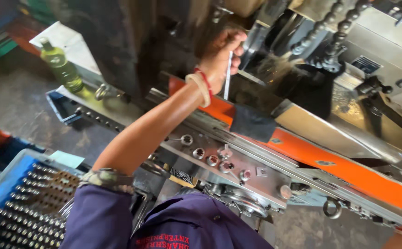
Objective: The person repeatedly picks up metal rods from a blue crate, inserts them into a metal forming machine, and operates a lever to process them. The person then removes the processed rods and places them back into the crate.
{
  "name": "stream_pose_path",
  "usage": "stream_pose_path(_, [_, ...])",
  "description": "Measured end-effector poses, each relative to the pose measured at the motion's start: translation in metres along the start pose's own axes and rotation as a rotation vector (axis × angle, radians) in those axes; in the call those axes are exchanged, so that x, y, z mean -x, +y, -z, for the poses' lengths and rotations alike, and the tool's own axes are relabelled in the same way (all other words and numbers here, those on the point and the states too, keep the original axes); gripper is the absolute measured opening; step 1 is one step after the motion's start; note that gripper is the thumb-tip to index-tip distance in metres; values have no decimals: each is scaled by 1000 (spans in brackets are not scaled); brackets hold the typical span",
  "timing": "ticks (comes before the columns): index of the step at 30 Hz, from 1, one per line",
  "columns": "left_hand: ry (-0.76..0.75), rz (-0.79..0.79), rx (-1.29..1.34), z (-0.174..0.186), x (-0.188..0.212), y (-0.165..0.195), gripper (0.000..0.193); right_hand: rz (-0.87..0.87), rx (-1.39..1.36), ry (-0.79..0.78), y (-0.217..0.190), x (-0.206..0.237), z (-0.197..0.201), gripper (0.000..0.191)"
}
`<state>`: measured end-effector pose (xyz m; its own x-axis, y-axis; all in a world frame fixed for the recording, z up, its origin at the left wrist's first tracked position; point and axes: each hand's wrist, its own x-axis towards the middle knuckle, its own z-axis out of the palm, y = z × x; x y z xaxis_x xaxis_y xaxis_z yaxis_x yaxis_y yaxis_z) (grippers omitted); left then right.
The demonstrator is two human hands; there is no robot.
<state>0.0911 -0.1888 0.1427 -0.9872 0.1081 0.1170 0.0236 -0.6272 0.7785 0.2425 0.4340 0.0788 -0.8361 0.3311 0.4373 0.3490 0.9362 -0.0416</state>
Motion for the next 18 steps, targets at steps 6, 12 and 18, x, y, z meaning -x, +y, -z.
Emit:
stream_pose_path(6, [150, 326, 55, -38, -73, -124, 10, -34, 64, 22, 5, -37, 10, 31])
stream_pose_path(12, [129, 336, -146, -61, -93, -191, 13, -55, 110, 16, 10, -56, 15, 33])
stream_pose_path(18, [89, 443, -430, -67, -79, -201, 18, -68, 136, -4, 20, -61, 17, 36])
